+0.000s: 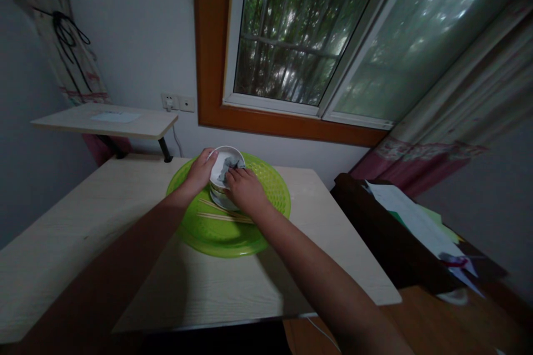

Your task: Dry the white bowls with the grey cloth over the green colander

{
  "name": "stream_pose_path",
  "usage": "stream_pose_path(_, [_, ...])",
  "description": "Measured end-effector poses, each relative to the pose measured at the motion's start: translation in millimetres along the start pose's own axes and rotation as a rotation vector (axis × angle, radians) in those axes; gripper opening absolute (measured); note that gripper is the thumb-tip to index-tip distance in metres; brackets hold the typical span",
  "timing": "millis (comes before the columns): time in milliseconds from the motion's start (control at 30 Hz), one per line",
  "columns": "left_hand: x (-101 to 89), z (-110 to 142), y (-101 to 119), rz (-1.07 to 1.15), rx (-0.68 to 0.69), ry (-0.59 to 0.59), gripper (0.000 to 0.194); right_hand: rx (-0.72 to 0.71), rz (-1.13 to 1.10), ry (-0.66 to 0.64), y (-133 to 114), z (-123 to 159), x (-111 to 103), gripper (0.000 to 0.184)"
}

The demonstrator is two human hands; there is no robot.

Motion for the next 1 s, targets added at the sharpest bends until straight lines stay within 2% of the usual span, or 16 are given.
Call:
stream_pose_path(100, [-2.9,0,0,-0.015,0.009,0.032,0.042,-0.027,-0.026,-0.032,0,-2,-1,0.021])
stream_pose_path(233, [-4.4,0,-1,-0.018,0.030,0.058,0.044,-0.066,-0.164,-0.015,7,-3,5,0.026])
stream_pose_path(333, [-4.8,0,-1,-0.014,0.033,0.064,0.043,-0.026,-0.320,0.063,13,-2,8,0.025])
stream_pose_path(400, [-5.2,-1,0,-0.004,0.026,0.080,0.043,0.062,-0.411,0.153,19,-1,6,0.023])
stream_pose_path(500, [-5.5,-2,0,-0.003,0.002,0.089,0.043,0.315,-0.495,0.356,30,0,0,0.024])
stream_pose_path(633, [-4.5,-4,-2,-0.003,-0.016,0.098,0.044,0.625,-0.540,0.597,49,2,0,0.040])
stream_pose_path(800, [-6.4,-3,0,-0.006,-0.070,0.121,0.044,0.833,-0.693,0.644,62,5,14,0.047])
stream_pose_path(1000, [-8.9,-5,0,0.086,-0.124,0.141,0.046,0.941,-0.754,0.669,65,6,17,0.042])
Point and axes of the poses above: each hand's wrist, its own z-axis away from the middle knuckle, its own x-axis out of the palm, y = z × x, the point moved 1 cm from there along -z, towards the middle knuckle, and after that the axes turned 8 degrees about y, right-handed, at the moved point
